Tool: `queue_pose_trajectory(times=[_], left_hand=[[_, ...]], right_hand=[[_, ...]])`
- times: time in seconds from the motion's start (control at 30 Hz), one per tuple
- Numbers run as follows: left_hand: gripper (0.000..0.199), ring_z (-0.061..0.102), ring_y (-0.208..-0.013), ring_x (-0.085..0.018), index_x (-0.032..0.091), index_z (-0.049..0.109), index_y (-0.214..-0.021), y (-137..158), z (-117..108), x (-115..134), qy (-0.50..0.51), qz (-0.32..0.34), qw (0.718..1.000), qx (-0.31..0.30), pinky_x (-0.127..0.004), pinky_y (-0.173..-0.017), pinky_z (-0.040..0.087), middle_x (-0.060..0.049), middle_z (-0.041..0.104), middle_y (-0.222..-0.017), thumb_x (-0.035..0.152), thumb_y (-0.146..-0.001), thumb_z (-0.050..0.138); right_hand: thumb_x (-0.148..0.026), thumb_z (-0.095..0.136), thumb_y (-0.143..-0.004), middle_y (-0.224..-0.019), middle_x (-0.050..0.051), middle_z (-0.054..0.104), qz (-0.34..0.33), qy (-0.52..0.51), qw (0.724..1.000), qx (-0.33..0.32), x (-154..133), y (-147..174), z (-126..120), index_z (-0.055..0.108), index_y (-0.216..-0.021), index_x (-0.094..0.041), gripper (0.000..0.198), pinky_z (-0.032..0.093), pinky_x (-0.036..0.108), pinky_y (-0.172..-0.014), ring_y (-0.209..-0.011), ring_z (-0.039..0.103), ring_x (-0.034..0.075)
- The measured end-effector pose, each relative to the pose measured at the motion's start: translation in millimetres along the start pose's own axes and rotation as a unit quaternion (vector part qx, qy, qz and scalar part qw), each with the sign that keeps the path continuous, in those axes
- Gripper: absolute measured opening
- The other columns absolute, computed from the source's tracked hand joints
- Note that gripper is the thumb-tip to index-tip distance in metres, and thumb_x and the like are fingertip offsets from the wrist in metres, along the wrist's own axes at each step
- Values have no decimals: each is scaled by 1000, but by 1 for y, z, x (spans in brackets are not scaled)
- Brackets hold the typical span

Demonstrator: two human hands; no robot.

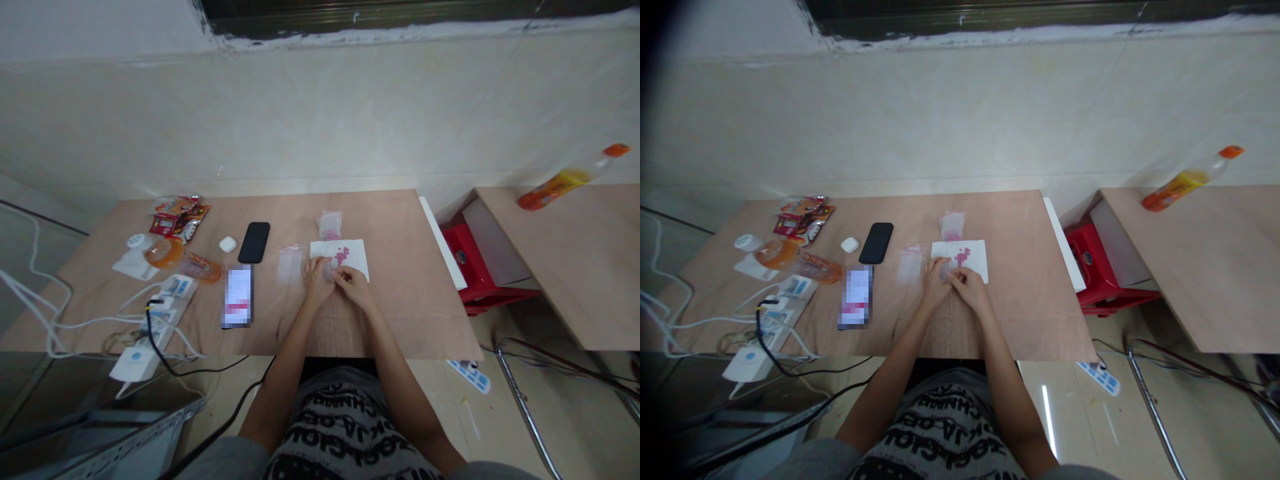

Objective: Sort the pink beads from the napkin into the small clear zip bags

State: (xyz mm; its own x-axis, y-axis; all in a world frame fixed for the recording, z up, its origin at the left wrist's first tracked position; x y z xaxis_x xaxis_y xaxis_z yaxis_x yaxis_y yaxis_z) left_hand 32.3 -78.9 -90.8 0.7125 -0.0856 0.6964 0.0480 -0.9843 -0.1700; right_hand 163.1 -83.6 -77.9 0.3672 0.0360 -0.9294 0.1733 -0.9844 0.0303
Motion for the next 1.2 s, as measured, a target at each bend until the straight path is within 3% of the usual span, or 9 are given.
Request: queue_pose_trajectory(times=[0.23,0.33,0.43,0.57,0.77,1.0,1.2], left_hand=[[66,48,-120,-30,25,51,-130,5,-8,9,-1,-2,1000,0,-45,-105,33,-8,57,-127,22,-67,73],[75,52,-116,-29,26,49,-132,12,-12,11,87,-3,996,5,-46,-101,37,-9,59,-125,24,-62,78],[73,61,-95,-22,25,48,-129,19,-12,10,259,-33,965,-5,-37,-84,48,-7,64,-107,27,-63,78],[55,61,-72,-12,19,55,-115,24,-6,11,391,-101,914,-43,-25,-68,47,0,65,-83,27,-65,77],[45,64,-67,-11,18,60,-99,23,-3,18,431,-158,888,-41,-23,-66,48,1,67,-73,23,-60,81],[46,64,-66,-12,18,58,-99,25,2,22,448,-183,874,-36,-24,-65,48,2,67,-71,22,-59,81],[46,61,-59,-9,21,54,-95,26,3,27,471,-187,862,-14,-19,-60,45,8,62,-60,16,-57,79]], right_hand=[[-36,60,-80,-74,2,65,-29,-33,998,37,7,5,-5,64,-78,-20,17,43,28,-64,-65,54,15],[-35,61,-78,-77,3,65,-35,-79,995,58,12,4,-12,63,-79,-21,14,43,29,-64,-67,54,16],[-35,64,-75,-76,3,64,-36,-125,989,73,15,6,-19,63,-84,-22,16,42,29,-62,-65,53,16],[-34,67,-72,-72,0,63,-22,-153,986,63,15,9,-26,62,-94,-22,26,40,28,-59,-60,51,15],[-28,67,-71,-69,-2,60,-28,-165,985,39,5,15,-30,58,-87,-22,20,38,27,-56,-58,51,14],[-27,66,-71,-68,-5,48,-49,-157,985,56,4,19,-32,48,-77,-23,19,33,25,-55,-60,46,13],[-25,64,-72,-72,-3,51,-51,-142,987,52,4,20,-31,50,-76,-23,15,36,26,-59,-65,49,14]])
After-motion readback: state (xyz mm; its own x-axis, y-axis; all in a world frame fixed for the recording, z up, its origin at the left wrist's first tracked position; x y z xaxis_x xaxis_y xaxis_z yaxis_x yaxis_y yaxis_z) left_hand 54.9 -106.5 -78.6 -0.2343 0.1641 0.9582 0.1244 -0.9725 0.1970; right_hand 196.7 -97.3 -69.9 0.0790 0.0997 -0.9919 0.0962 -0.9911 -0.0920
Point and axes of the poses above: each hand's wrist, its own y-axis away from the middle knuckle, its own z-axis out of the palm, x = y × z, the point moved 4 cm from there along -y, towards the middle knuckle
